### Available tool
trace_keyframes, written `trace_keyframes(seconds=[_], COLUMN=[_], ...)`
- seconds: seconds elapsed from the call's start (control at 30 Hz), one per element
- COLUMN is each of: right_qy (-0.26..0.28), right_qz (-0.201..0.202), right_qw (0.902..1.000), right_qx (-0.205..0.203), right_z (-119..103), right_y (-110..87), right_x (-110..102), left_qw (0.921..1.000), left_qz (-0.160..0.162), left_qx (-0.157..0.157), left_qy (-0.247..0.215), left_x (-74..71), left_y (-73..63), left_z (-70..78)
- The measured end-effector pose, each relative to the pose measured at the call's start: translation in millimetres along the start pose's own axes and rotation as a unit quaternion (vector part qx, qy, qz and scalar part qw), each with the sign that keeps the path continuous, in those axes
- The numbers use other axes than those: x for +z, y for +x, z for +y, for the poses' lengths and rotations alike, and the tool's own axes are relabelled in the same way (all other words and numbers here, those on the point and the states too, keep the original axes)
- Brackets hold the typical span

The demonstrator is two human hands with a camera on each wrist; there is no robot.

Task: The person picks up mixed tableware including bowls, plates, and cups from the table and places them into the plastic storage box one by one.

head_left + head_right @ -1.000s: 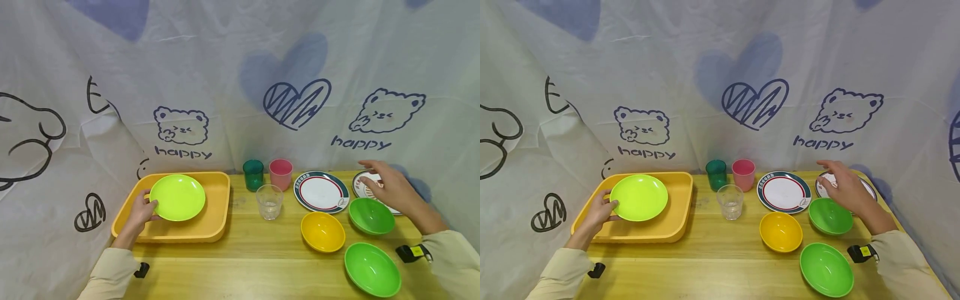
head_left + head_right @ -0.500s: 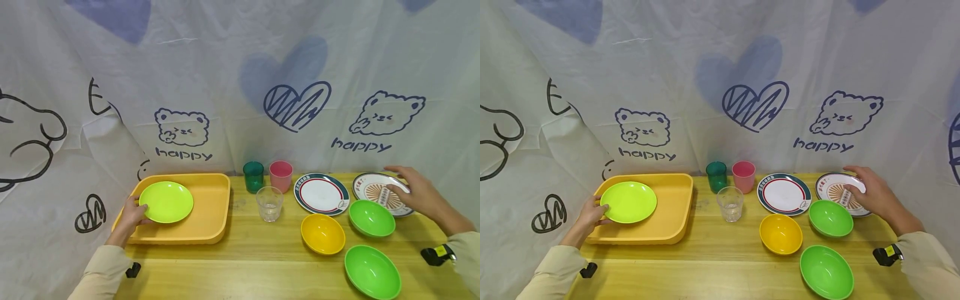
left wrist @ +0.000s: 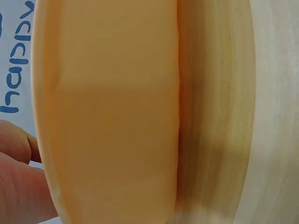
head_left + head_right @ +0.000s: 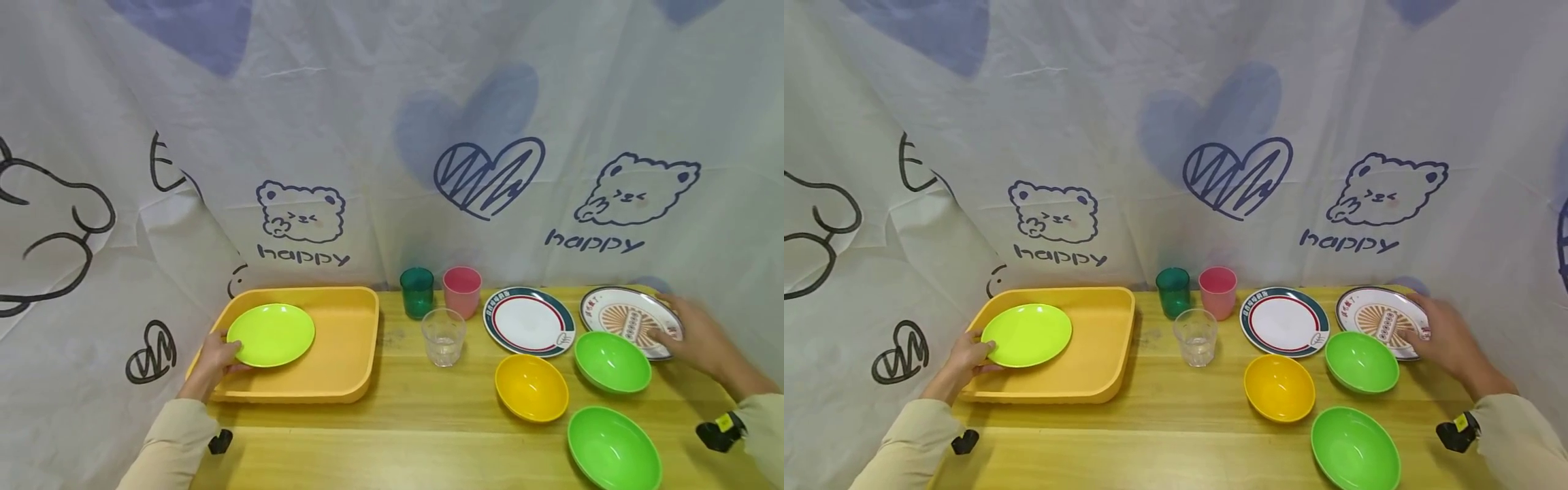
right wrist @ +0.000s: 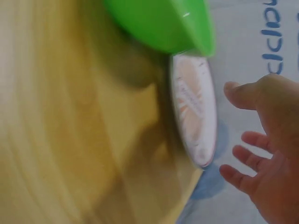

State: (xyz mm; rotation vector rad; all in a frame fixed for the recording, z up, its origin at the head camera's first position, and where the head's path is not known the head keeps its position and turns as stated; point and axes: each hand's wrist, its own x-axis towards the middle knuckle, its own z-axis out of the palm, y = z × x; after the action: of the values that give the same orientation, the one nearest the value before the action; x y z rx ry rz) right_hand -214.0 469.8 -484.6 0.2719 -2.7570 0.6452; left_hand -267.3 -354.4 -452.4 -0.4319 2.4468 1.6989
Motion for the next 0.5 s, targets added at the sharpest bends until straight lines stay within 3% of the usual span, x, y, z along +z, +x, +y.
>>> trace_keyframes(seconds=[0.17,0.5], right_qy=[-0.011,0.004], right_qz=[0.01,-0.03], right_qw=[0.9999,0.998], right_qx=[0.006,0.055], right_z=[15,22], right_y=[-12.4,-19.8], right_x=[9,12], left_qw=[0.9999,0.9996], left_qz=[-0.006,-0.018], left_qx=[-0.001,-0.017], left_qy=[0.015,0.01], left_x=[0.6,2.5], left_y=[2.5,3.5], left_z=[-2.6,-4.2])
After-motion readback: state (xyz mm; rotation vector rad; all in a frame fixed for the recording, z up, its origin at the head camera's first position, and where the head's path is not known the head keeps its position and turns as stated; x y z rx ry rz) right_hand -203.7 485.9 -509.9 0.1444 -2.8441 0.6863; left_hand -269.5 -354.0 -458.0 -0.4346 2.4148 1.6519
